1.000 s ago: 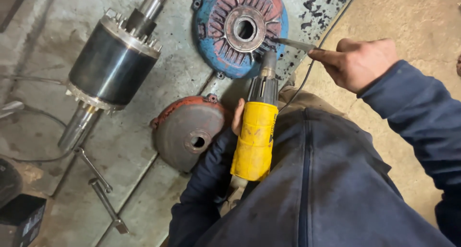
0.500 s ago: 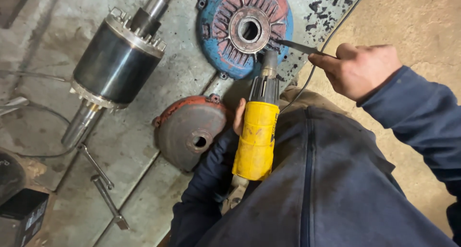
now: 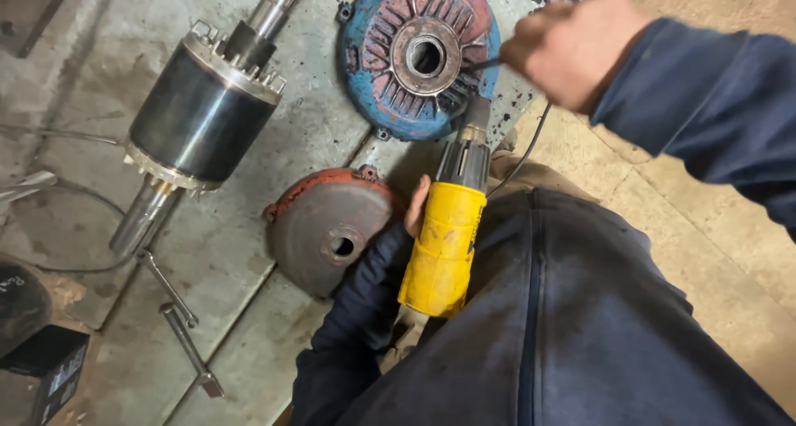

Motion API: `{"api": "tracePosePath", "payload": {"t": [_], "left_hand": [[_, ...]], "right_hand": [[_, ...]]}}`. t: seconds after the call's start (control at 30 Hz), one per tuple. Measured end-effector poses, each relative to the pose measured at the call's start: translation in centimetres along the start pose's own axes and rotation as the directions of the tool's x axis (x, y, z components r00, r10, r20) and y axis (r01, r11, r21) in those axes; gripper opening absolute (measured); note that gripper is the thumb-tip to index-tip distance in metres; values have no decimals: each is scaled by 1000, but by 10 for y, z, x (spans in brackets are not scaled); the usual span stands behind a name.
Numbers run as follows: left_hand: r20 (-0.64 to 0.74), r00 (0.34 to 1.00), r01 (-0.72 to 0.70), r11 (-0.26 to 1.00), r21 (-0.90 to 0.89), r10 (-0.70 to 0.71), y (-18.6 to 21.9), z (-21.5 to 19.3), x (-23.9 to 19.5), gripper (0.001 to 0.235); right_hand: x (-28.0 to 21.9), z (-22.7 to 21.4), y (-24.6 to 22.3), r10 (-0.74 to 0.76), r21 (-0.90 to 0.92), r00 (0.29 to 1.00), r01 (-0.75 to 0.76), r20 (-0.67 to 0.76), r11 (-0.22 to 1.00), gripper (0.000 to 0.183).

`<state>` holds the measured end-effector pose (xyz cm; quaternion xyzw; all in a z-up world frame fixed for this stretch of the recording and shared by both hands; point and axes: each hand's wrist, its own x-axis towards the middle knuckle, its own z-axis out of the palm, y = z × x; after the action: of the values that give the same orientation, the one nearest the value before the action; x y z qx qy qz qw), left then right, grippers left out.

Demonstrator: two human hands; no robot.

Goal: Using a heat gun and a tool to remove debris or clean the internal component of an electric motor housing.

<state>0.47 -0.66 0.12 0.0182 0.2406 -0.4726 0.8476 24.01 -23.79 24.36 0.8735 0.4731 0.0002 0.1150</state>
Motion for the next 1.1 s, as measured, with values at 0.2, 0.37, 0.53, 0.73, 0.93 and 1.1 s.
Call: {"api": "tracePosePath", "payload": {"t": [0.2, 0.37, 0.53, 0.73, 0.93, 1.1], "left_hand": [[135, 990, -52, 990, 128, 34, -4, -12, 2, 102], [138, 990, -22, 996, 92, 10, 0, -8, 3, 103], [111, 994, -4, 993, 117, -9, -5, 0, 0, 101], [180, 984, -20, 997, 81, 5, -4, -4, 2, 98], [151, 987, -68, 992, 103, 52, -2, -1, 2, 96], [241, 970, -33, 998, 60, 18, -3, -2, 3, 96]], "right_hand": [[7, -10, 5, -217, -40, 962, 227, 167, 973, 25], [13, -18, 16, -250, -99, 967, 253, 38, 962, 27], [21, -23, 22, -329, -115, 936, 343, 124, 932, 16], [14, -17, 22, -298, -112, 946, 313, 128, 943, 19], [19, -23, 29, -296, -73, 937, 313, 183, 947, 23], [3, -7, 38, -246, -6, 961, 248, 129, 969, 41]]}}
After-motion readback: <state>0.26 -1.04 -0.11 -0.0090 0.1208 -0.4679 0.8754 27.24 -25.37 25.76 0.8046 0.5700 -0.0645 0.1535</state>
